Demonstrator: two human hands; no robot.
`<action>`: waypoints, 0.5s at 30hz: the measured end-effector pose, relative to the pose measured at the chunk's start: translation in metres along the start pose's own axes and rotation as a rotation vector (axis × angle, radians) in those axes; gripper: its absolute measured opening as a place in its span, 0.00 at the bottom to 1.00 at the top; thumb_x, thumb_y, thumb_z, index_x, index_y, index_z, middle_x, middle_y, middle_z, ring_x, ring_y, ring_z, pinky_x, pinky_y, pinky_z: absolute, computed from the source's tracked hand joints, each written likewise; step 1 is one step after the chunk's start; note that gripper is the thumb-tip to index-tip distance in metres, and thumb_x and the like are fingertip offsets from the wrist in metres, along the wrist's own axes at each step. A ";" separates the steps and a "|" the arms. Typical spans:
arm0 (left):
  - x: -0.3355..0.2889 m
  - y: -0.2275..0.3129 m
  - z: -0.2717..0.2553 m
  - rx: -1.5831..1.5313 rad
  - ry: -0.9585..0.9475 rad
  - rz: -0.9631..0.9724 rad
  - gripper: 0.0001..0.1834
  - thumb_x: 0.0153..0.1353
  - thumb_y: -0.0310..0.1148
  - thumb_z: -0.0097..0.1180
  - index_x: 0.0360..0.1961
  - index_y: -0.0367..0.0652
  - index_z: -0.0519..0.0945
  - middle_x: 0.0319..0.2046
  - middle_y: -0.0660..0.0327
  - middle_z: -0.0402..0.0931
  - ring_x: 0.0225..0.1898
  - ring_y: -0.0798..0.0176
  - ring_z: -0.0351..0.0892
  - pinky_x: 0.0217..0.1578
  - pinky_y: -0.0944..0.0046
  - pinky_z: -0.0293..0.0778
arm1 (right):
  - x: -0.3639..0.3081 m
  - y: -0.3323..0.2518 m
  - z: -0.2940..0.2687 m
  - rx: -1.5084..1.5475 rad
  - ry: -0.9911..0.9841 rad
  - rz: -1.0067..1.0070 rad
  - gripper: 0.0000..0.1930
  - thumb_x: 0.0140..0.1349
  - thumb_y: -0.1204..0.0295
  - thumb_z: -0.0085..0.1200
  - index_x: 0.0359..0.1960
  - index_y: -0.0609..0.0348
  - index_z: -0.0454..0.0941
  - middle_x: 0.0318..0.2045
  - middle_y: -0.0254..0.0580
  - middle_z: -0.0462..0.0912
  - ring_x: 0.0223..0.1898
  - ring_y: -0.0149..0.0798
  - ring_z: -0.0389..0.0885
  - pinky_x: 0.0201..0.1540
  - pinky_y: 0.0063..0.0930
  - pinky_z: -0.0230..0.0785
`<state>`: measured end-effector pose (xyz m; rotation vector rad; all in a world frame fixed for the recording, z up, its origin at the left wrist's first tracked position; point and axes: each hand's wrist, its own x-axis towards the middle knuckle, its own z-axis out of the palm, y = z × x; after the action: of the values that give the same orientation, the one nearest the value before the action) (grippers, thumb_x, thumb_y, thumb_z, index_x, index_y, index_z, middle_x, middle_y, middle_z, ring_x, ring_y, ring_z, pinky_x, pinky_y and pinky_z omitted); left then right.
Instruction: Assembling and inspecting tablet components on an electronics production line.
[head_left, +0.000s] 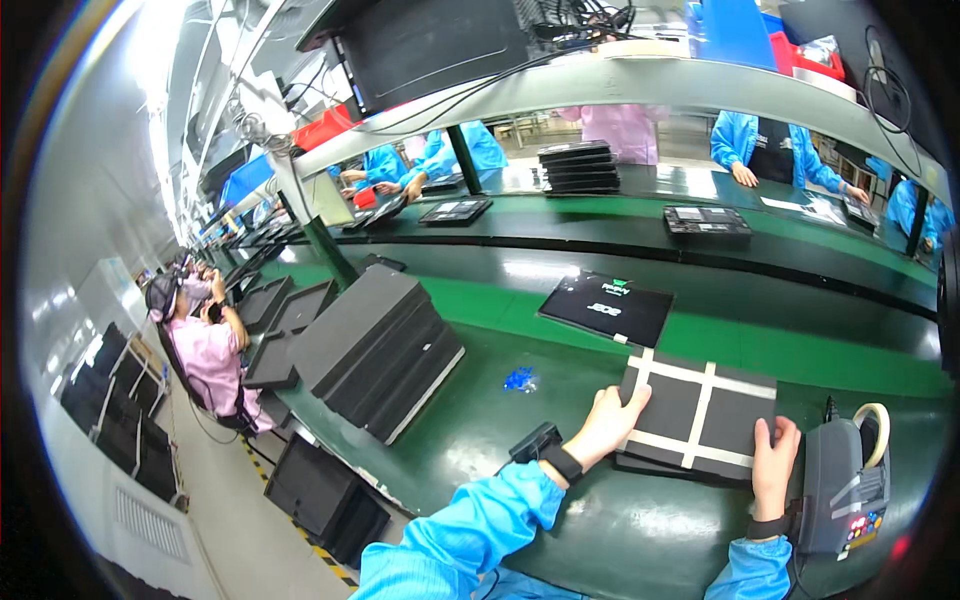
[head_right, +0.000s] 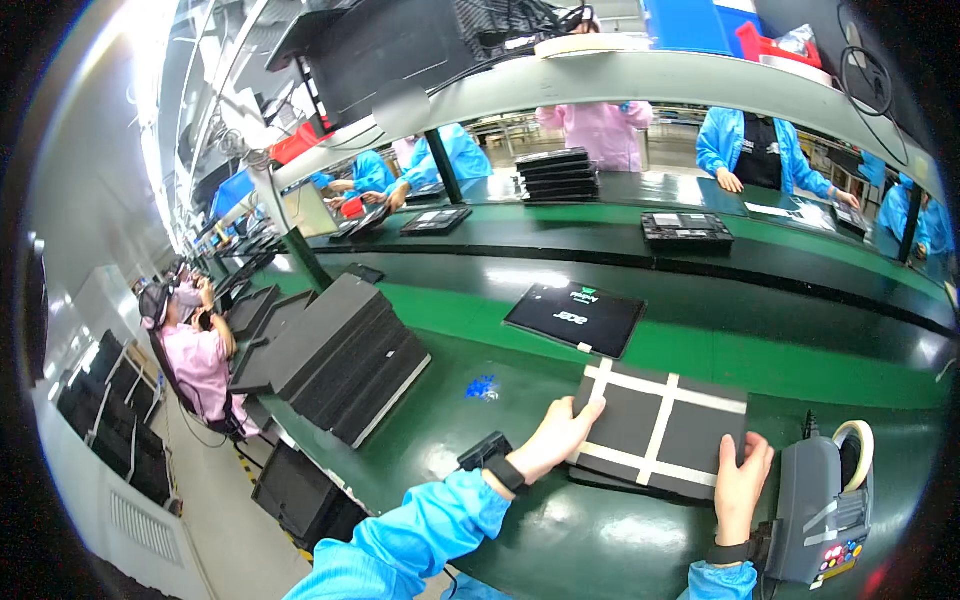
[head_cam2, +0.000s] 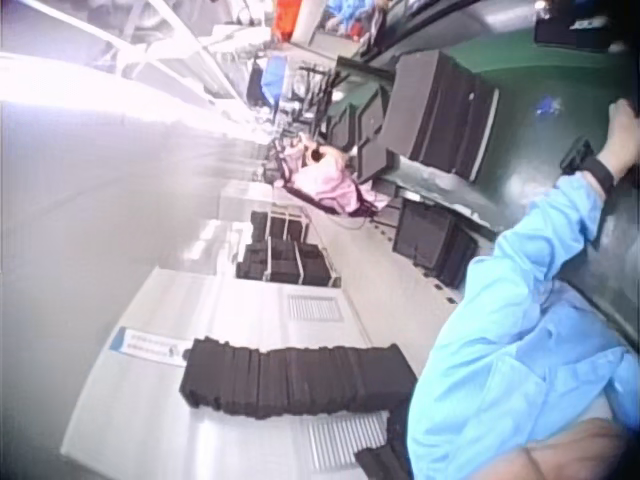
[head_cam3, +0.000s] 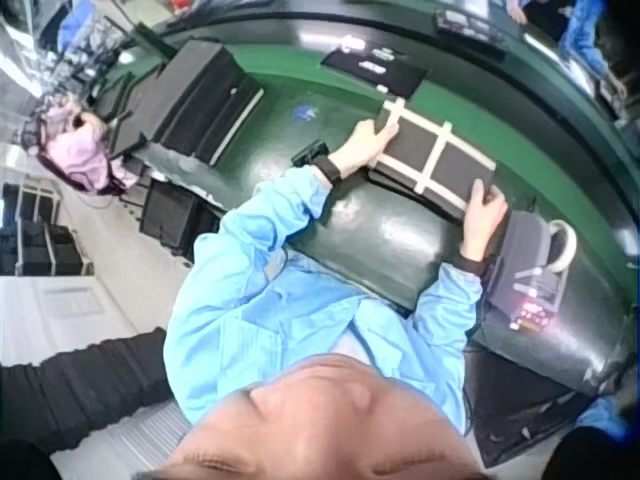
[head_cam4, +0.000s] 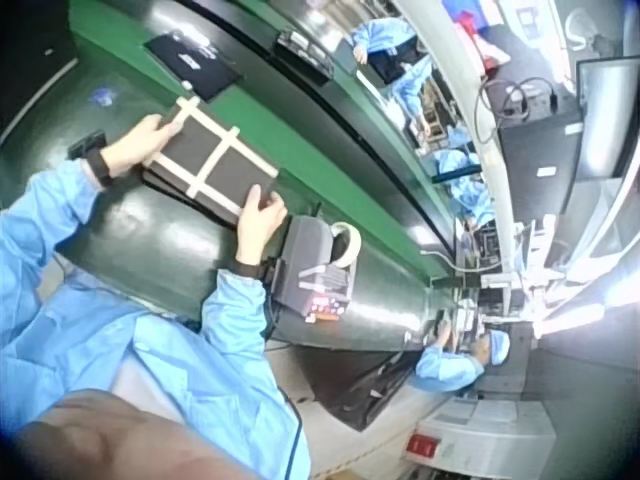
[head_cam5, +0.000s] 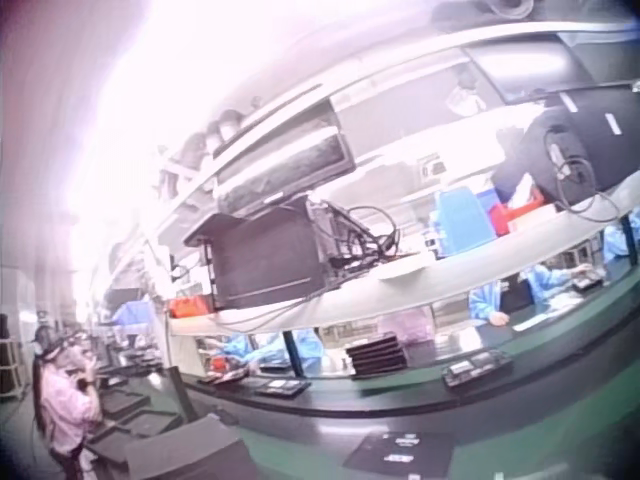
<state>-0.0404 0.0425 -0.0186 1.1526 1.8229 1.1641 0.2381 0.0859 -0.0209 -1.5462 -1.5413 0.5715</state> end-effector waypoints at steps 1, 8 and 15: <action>-0.016 0.008 -0.003 0.014 0.148 0.108 0.35 0.62 0.52 0.51 0.51 0.23 0.67 0.44 0.45 0.71 0.49 0.55 0.70 0.51 0.60 0.66 | -0.002 -0.002 0.001 0.128 0.067 -0.069 0.19 0.61 0.62 0.53 0.48 0.65 0.70 0.40 0.45 0.71 0.43 0.39 0.71 0.49 0.31 0.63; -0.098 0.008 -0.037 -0.068 0.265 0.341 0.38 0.60 0.36 0.57 0.63 0.34 0.48 0.56 0.48 0.60 0.58 0.58 0.60 0.58 0.60 0.60 | -0.026 -0.036 -0.004 0.718 -0.211 -0.342 0.34 0.59 0.67 0.53 0.65 0.64 0.53 0.60 0.46 0.61 0.63 0.40 0.56 0.67 0.30 0.43; -0.084 -0.020 -0.040 -0.359 0.119 0.261 0.34 0.59 0.36 0.59 0.61 0.36 0.57 0.54 0.51 0.65 0.58 0.57 0.63 0.59 0.59 0.59 | -0.035 -0.036 0.019 0.847 -0.390 -0.159 0.41 0.56 0.69 0.54 0.67 0.71 0.44 0.65 0.50 0.56 0.66 0.40 0.54 0.67 0.29 0.42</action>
<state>-0.0503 -0.0521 -0.0159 1.1483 1.4919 1.6641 0.1979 0.0528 -0.0102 -0.6820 -1.3909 1.2834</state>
